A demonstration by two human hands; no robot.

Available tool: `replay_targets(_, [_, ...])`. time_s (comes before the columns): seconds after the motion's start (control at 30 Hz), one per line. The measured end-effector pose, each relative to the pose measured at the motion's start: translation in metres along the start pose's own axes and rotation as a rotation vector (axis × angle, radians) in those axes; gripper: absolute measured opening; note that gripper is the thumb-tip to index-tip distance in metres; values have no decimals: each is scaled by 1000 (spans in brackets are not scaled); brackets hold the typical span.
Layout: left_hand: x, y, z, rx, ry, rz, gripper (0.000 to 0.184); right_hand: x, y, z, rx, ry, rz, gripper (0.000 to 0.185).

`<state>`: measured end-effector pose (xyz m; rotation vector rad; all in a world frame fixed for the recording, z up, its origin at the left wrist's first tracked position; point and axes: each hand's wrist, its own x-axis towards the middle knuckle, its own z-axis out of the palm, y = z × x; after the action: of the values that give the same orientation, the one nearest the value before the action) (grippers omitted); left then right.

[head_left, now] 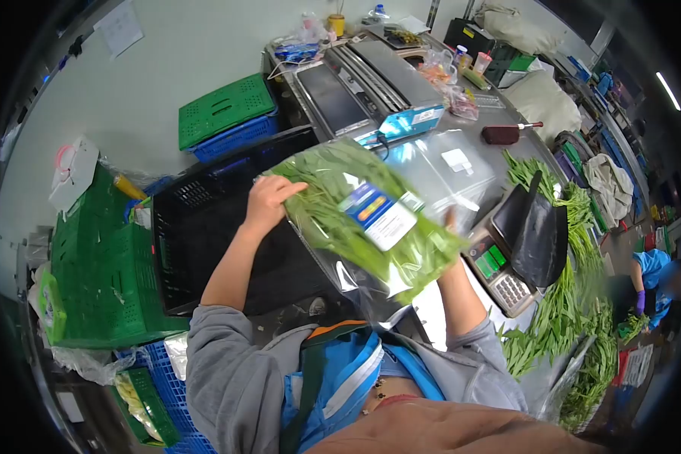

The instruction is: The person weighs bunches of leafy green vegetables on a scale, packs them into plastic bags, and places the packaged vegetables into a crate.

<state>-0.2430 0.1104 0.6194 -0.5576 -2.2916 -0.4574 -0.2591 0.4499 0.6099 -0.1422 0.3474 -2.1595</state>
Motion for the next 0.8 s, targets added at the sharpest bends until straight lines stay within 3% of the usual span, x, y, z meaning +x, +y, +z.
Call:
replay_targets(0.03, [-5, -18, -10, 60, -9, -18, 28, 17, 6, -23, 16, 142, 59, 59])
replay_targets(0.1, [-17, -49, -30, 96, -9, -34, 26, 61, 29, -16, -378, 81, 165, 49])
replay_targets(0.3, [-41, -115, -46, 97, -72, -74, 29, 122, 89, 14, -255, 184, 270, 55])
replay_targets(0.4, [-24, -122, -42, 120, 42, -128, 36, 109, 87, 2, -447, 276, 64, 62])
replay_targets(0.43, [-22, -117, -42, 40, 63, -271, 38, 96, 81, -3, -489, 314, -29, 65])
replay_targets(0.5, [-39, -123, -37, -182, -127, -382, 38, 62, 69, -13, -403, 294, -222, 71])
replay_targets(0.53, [-46, -117, -42, -424, -497, -570, 44, 40, 60, -21, -428, 326, -283, 73])
replay_targets(0.57, [-65, -114, -36, -589, -685, -609, 50, 12, 48, -54, -552, 398, -360, 71])
replay_targets(0.63, [-91, -117, -21, -245, -655, -361, 52, -33, 34, -69, -586, 515, -484, 68])
replay_targets(0.67, [-95, -135, -11, -141, -518, -310, 53, -46, 31, -70, -592, 554, -516, 68])
replay_targets(0.73, [-98, -167, 2, 65, -298, -502, 56, -90, 20, -97, -593, 658, -519, 65])
replay_targets(0.8, [-102, -194, 12, 277, -270, -568, 63, -130, 14, -152, -599, 744, -520, 63])
